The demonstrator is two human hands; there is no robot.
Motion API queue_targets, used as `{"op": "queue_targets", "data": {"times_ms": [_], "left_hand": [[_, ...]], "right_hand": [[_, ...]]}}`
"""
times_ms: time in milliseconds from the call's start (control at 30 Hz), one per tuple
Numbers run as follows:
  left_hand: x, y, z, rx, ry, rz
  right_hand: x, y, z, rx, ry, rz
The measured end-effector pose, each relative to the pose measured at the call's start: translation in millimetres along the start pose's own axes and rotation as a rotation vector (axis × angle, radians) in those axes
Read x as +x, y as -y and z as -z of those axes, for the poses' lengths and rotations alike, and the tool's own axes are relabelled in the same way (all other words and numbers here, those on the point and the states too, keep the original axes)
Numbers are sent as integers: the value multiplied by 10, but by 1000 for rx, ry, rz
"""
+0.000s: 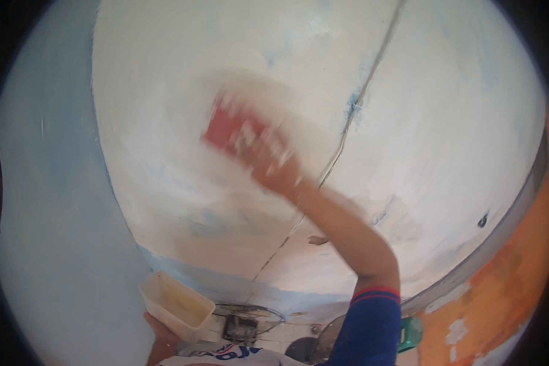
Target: The person applies plaster to a wall using a putty knife and a plastic container.
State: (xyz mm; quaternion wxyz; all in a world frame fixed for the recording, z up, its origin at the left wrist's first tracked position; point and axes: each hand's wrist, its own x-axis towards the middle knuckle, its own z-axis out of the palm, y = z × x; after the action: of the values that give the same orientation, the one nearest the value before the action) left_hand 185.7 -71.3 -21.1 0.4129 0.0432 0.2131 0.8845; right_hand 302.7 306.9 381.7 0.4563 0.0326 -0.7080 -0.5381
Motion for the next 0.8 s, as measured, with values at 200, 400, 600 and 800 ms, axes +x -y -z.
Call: {"op": "queue_targets", "data": {"times_ms": [200, 400, 600, 800], "left_hand": [[-3, 36, -472, -75, 111, 166], [32, -142, -411, 184, 80, 189], [462, -239, -433, -77, 56, 364], [750, -497, -588, -92, -46, 355]], "right_hand": [[-309, 800, 329, 400, 106, 89], [830, -751, 373, 88, -91, -167], [919, -1146, 148, -424, 19, -200], [364, 648, 130, 188, 134, 56]]}}
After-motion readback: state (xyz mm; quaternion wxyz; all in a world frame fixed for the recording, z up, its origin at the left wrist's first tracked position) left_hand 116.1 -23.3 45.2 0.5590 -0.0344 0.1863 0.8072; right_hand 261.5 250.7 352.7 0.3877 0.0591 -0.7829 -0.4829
